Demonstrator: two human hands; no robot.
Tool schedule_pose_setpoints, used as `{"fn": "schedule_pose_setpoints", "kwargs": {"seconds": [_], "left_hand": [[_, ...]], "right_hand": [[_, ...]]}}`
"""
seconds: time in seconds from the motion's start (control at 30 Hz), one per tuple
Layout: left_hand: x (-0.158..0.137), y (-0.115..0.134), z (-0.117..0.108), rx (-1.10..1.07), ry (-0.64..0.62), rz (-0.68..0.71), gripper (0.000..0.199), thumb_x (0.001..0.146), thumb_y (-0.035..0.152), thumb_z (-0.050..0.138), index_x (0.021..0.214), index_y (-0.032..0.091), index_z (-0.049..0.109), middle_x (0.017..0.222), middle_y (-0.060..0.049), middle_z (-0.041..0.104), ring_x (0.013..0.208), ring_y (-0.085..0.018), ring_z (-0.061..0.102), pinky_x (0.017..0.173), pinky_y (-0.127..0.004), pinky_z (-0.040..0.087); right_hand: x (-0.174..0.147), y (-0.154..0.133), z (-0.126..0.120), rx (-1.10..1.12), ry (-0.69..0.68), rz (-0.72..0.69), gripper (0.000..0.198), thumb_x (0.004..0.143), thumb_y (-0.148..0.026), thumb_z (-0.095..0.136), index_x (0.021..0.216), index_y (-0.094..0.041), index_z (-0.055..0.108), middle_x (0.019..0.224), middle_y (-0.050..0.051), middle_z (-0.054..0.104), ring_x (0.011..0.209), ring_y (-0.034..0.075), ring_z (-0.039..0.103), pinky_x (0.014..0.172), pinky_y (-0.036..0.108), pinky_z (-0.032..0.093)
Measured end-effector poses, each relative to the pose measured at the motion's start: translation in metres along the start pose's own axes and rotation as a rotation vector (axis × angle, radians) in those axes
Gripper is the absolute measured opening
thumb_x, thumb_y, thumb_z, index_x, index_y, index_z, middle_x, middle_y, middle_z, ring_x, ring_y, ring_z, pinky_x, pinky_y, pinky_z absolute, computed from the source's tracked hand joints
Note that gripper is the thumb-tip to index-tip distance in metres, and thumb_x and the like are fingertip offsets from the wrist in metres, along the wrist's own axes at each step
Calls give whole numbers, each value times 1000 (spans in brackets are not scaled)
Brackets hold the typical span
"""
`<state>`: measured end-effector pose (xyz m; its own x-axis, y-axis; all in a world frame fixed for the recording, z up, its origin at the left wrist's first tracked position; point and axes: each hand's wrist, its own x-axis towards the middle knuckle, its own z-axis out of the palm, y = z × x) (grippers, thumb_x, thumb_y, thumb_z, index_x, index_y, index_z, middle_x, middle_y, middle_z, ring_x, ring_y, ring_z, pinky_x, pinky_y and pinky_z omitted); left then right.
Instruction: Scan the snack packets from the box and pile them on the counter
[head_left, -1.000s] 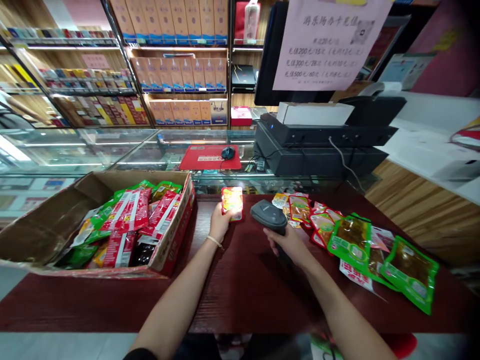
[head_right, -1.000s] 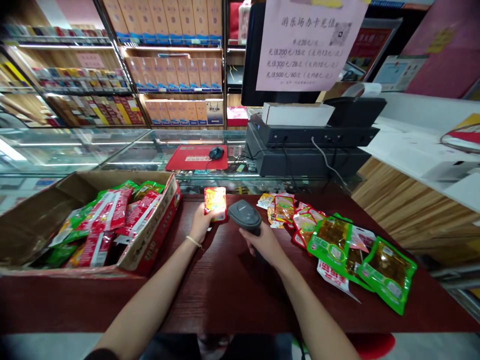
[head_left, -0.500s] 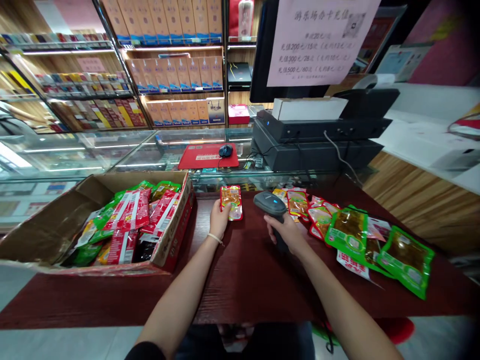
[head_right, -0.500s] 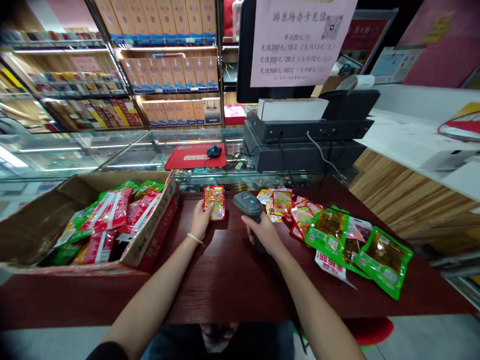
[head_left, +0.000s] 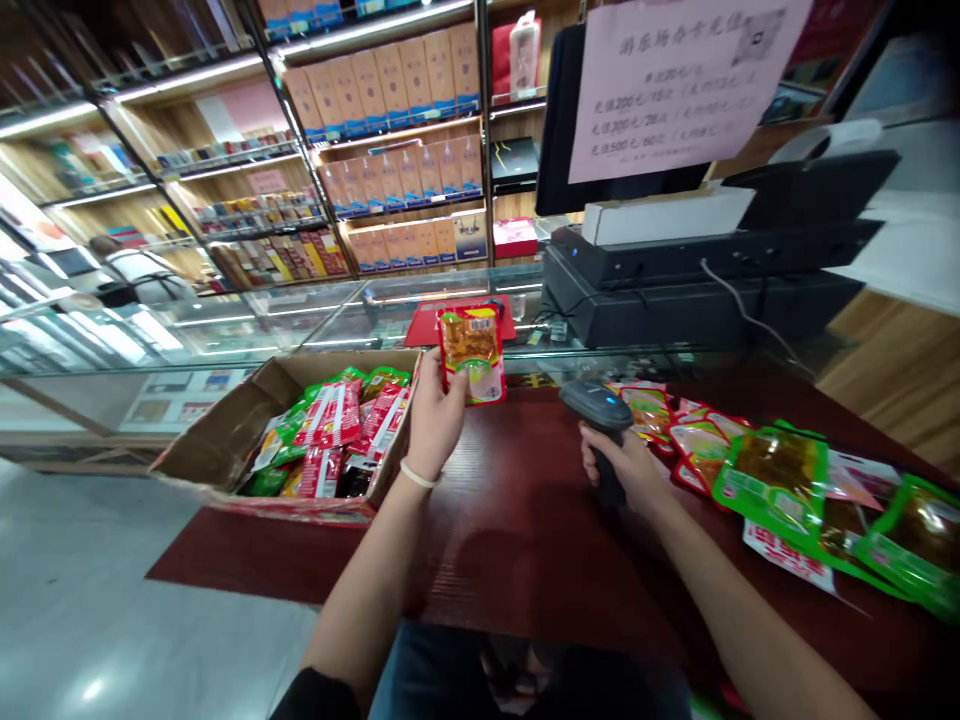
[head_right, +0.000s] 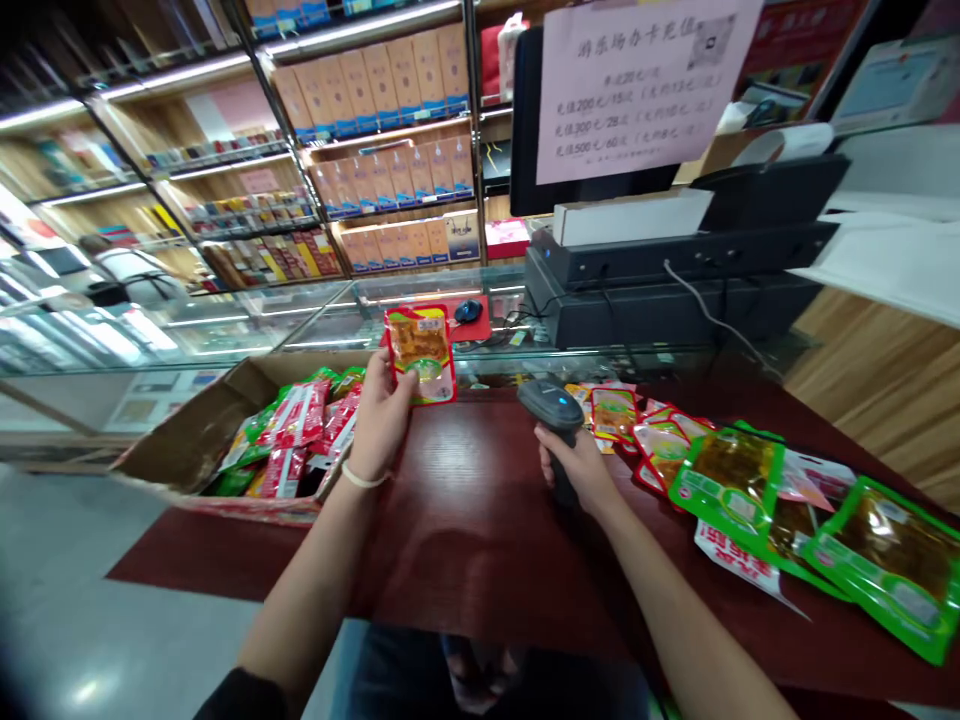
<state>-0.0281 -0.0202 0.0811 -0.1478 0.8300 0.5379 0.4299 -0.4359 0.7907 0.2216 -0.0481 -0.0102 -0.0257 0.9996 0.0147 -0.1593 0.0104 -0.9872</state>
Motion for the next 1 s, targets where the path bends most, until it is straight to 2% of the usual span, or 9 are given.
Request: {"fn": "schedule_pose_setpoints", "kwargs": {"seconds": [0.1,0.23,0.33,0.4,0.53,0.67,0.8,0.9,1.0], "left_hand": [[6,3,-52,120,79,59,45,91,27,48,136,24,42,126,-7,58,114,-20,59,98,-34,47],[10,-26,-117,286,159,51,52,89,27,52,139,21,42,124,-10,62,109,-22,62,99,-39,46],[11,-59,-149,474,124,-71,48,84,25,57,132,16,53,120,-14,65,110,-26,62,101,-44,44],[10,-77,-159,540,73,-138,39,82,24,58,120,15,62,118,-15,66,112,-28,61,103,-45,43],[5,-85,-157,476,74,-146,30,86,25,52,111,17,67,112,-10,70,105,-23,65,96,-38,48],[4,-71,-147,363,77,-116,26,88,30,53,106,20,68,102,-7,73,93,-21,68,87,-34,52],[4,-54,-134,214,6,-152,30,88,36,53,109,18,66,92,-6,73,81,-20,69,74,-31,54],[4,-35,-115,189,-85,-126,33,88,39,53,110,19,65,92,-6,72,79,-19,69,71,-30,53],[2,-13,-81,177,-159,-53,32,88,39,54,111,21,66,93,-5,73,82,-19,68,74,-29,52]], "right_hand": [[-2,1,3,-19,1,28,31,79,-48,70,83,-21,56,53,-5,51,37,10,46,34,21,38],[-3,2,7,-3,-3,29,28,80,-46,71,84,-22,56,54,-5,52,37,10,46,34,21,37],[-3,2,10,-1,-21,26,28,80,-45,71,83,-21,57,54,-5,52,37,10,46,33,21,37],[-3,2,12,14,-26,37,28,79,-45,72,83,-21,57,54,-5,52,37,10,46,33,21,37],[-2,5,13,20,-29,32,27,80,-44,72,85,-21,57,55,-5,52,37,9,46,34,21,38],[2,7,12,2,-27,15,28,80,-44,71,78,-20,56,55,-5,53,37,9,47,34,21,39],[4,1,7,-20,29,-4,34,78,-47,72,71,-20,53,52,-4,52,37,9,47,33,21,39],[4,-12,1,-8,99,-13,33,77,-48,73,75,-20,54,50,-6,52,35,10,46,32,21,38],[2,-26,-8,-16,165,-39,34,76,-48,73,75,-21,53,50,-6,52,34,9,46,31,20,39]]}}
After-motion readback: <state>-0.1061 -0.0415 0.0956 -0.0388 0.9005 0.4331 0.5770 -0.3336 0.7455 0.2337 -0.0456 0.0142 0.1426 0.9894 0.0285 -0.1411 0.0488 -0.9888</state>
